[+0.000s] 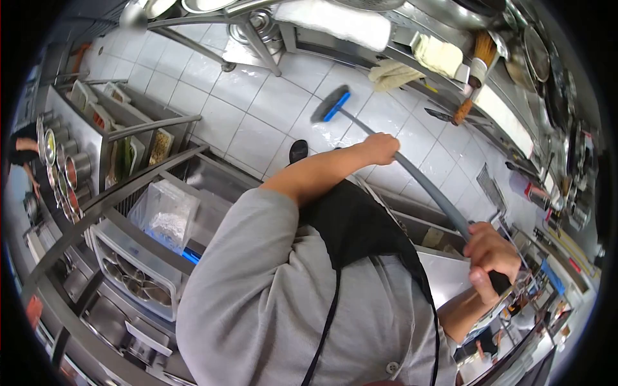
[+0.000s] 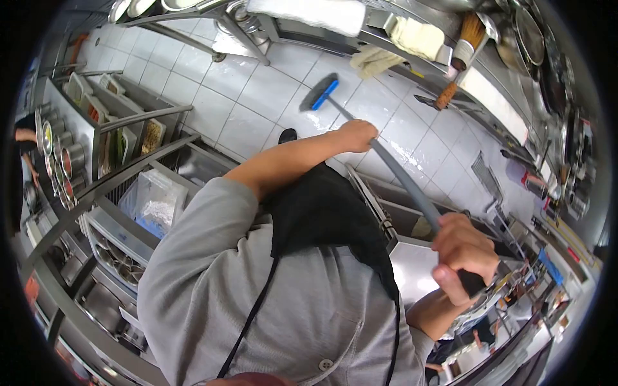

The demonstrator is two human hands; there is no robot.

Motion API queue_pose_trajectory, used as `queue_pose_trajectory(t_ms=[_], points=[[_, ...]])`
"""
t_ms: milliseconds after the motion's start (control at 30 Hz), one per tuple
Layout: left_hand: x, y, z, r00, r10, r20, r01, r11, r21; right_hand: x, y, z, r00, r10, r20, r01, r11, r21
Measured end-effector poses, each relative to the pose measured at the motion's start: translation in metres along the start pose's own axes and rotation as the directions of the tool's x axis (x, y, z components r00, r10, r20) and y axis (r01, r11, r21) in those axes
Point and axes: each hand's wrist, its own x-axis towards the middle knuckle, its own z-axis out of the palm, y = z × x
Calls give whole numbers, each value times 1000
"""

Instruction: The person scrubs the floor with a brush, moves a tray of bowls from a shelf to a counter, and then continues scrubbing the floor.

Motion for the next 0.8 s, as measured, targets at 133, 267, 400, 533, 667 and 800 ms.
queue_pose_trajectory(t_ms=[133,267,400,533,667,800], points=[[15,44,-22,994,110,13,-110,993,38,-54,-6,-32,966,-139,-218,156,986,64],[-11,28,-36,989,128,-78,-119,987,104,-61,0,-26,972,-178,-156,203,965,165],[-29,-61,-37,972,-55,-229,83,990,113,-29,61,28,967,-103,-233,145,974,175],[-15,-77,-25,971,-70,-227,100,987,127,-24,89,38,968,-69,-243,124,968,219],[35,-30,50,996,51,-73,-52,998,-18,-48,47,4,930,102,-354,-55,989,140],[90,62,102,961,276,-31,-277,947,-164,-77,23,-32,906,68,-418,-66,998,20]])
